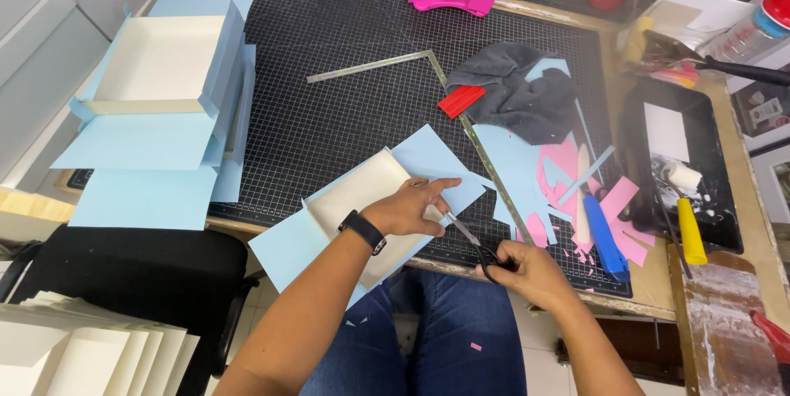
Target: Assembling paper boxes by cutting, folding, and gluing paper components
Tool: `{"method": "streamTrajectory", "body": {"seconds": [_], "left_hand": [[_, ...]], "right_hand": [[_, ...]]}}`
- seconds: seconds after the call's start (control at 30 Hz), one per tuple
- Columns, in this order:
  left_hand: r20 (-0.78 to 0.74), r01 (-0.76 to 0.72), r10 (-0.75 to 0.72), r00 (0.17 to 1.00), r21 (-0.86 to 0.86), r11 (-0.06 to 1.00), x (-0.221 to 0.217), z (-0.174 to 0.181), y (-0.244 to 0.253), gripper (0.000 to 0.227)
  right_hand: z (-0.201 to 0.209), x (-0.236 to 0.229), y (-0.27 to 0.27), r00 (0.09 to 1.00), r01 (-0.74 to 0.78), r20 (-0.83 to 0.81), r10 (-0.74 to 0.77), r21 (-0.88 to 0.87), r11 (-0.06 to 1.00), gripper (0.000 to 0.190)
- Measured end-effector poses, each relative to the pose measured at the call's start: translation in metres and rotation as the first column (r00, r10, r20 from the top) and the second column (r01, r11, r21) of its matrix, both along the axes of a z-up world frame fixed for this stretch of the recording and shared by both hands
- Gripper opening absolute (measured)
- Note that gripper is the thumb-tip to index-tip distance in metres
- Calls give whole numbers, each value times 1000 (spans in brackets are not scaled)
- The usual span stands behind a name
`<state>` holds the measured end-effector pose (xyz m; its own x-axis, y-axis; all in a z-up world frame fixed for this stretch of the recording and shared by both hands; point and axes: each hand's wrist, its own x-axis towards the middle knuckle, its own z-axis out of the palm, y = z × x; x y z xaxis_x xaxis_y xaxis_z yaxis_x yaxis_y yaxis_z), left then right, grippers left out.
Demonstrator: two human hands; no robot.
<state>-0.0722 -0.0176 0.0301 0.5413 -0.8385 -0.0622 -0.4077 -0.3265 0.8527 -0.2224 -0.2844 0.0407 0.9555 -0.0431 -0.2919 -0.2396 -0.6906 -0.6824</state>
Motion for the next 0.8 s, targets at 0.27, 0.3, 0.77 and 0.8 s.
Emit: {"method": "streamTrajectory", "body": {"seconds": [0.27, 0.3, 0.77, 0.8], "left_hand": [[-33, 6, -7, 999, -51, 999, -1, 9, -1, 73], [-21, 7, -9, 1000, -70, 998, 2, 6, -1, 59], [350, 77, 7, 937, -224, 972, 8, -18, -10, 25], [272, 107, -27, 962, -285, 952, 4, -6, -8, 31]], "right_hand": [[-45, -5, -18, 989, 123, 67, -132, 125, 985, 14], [-55, -7, -23, 974, 185, 102, -202, 154, 971, 14], [-14, -39, 46, 970, 140, 235, -56, -355, 925, 46], [-14, -38, 47, 965, 135, 261, -42, -350, 927, 44]]}}
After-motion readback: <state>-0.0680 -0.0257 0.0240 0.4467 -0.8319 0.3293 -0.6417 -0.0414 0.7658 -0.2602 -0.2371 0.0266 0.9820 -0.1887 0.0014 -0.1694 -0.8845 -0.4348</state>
